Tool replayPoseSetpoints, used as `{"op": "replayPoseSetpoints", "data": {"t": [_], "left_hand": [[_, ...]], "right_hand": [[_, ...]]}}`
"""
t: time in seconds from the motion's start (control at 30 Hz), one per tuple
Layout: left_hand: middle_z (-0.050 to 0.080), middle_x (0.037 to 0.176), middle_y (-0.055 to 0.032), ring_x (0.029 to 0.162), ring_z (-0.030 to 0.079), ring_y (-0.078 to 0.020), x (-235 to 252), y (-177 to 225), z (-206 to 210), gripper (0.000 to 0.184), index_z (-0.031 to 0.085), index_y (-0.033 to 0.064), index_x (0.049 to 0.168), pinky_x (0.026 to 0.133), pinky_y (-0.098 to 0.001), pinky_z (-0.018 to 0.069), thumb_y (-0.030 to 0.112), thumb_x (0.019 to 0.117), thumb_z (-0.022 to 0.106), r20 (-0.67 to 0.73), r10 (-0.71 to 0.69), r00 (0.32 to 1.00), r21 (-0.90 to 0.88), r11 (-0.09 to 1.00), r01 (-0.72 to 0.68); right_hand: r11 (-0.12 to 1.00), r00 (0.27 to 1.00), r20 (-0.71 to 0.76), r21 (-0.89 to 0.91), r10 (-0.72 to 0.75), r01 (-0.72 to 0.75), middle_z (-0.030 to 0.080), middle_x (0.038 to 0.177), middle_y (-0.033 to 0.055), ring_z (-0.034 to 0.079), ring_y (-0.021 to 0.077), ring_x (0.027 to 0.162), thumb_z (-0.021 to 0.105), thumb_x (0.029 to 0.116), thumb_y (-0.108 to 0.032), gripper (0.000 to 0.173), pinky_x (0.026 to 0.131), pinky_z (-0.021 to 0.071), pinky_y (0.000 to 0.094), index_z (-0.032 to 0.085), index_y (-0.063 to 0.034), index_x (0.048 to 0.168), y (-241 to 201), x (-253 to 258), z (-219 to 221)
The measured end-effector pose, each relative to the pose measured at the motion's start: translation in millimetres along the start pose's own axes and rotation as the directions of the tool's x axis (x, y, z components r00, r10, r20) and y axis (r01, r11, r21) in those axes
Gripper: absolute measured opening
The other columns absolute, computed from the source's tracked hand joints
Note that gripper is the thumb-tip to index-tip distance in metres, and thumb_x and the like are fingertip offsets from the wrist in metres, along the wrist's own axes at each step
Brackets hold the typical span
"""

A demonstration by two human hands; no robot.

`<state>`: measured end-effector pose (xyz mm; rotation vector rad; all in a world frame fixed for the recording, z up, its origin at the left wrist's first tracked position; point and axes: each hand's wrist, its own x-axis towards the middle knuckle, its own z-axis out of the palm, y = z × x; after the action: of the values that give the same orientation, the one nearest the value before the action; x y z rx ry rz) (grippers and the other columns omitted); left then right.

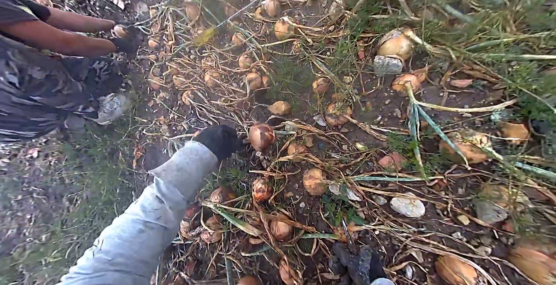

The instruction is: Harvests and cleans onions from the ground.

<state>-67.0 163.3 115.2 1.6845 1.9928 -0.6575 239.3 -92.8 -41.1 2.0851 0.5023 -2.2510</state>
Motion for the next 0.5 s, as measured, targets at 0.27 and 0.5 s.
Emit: {"op": "replayPoseSetpoints", "data": {"t": [0.27, 0.5], "left_hand": [[0.066, 0.13, -0.023, 0.122, 0.063, -0.0418, -4, 134, 104, 0.046, 0.069, 0.0041, 0.123, 0.096, -0.0658, 0.0503, 0.043, 0.1059, 0.052, 0.315, -0.007, 0.949, 0.111, 0.993, -0.029], [0.063, 0.134, -0.0265, 0.13, 0.058, -0.0412, 2, 122, 122, 0.07, 0.067, -0.0023, 0.127, 0.11, -0.0605, 0.0439, 0.058, 0.1078, 0.037, 0.2, -0.056, 0.978, -0.202, 0.975, 0.097]], "right_hand": [[0.998, 1.0, -0.025, 0.058, 0.017, -0.016, 0.07, 0.075, 0.0128, 0.067, 0.0231, 0.052, 0.061, 0.1054, -0.032, 0.034, 0.051, 0.0597, 0.0393, 0.063, 0.0013, 0.111, -7, -7, 2], [0.999, 1.0, -0.028, 0.051, -0.011, 0.013, 0.07, 0.078, 0.0138, 0.067, 0.0245, 0.052, 0.061, 0.1051, -0.034, 0.037, 0.05, 0.0601, 0.0402, 0.061, 0.0008, 0.118, -6, -2, 1]]}}
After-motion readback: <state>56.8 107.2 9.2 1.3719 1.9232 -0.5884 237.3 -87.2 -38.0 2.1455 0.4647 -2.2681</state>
